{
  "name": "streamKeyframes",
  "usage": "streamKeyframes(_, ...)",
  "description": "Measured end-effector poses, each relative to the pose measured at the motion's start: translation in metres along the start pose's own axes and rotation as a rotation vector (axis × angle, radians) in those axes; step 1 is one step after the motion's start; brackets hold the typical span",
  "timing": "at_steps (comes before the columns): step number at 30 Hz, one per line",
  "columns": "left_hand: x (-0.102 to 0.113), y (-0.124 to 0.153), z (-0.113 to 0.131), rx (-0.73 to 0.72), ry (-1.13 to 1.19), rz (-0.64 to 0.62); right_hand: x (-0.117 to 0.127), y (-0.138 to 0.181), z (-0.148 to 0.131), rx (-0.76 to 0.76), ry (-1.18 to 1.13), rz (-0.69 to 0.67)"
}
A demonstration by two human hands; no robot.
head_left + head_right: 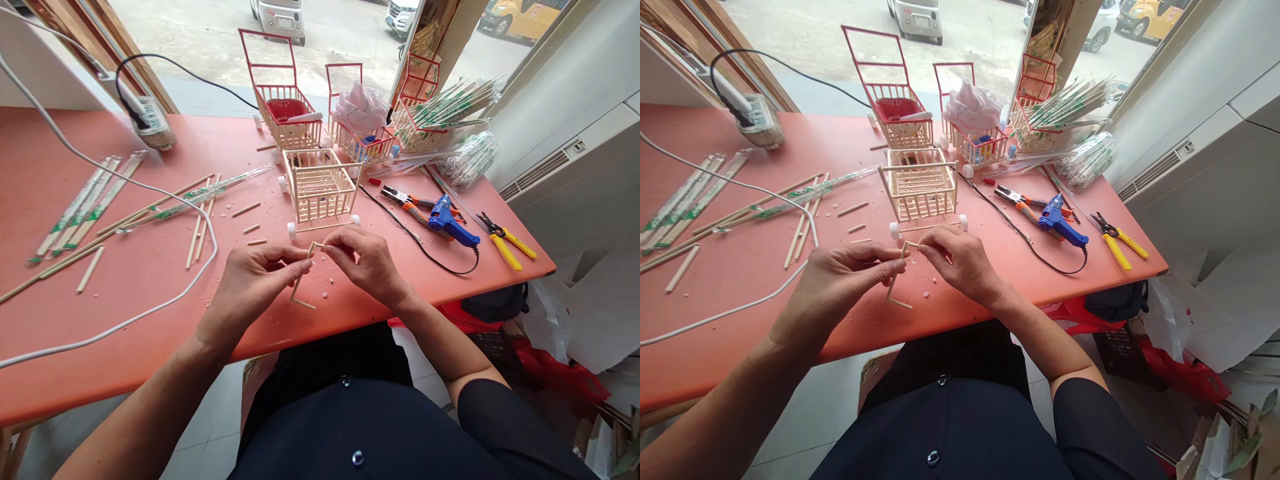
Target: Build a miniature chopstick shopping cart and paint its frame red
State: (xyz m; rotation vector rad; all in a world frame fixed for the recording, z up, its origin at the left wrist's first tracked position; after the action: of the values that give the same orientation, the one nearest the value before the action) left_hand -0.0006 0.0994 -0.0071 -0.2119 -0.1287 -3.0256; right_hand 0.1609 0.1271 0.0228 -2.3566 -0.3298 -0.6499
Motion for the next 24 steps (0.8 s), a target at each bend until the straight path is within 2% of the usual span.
streamKeyframes(24, 0.0021, 0.0015, 0.0011, -0.001, -0.006, 0.014, -0.0013, 0.0004, 0.0014, -0.026, -0.007, -0.013)
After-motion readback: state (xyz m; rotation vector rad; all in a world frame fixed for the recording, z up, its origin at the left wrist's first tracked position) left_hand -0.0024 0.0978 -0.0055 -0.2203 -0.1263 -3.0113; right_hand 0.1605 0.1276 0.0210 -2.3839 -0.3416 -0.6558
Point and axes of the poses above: each hand's wrist, its own y-axis away from the middle knuckle, its own x-axis out of the back of the hand, z = x × y, the point moved 10 cm from there along -y, towards the middle knuckle, and after that the axes turned 5 degrees about z, right-handed, at the moved point
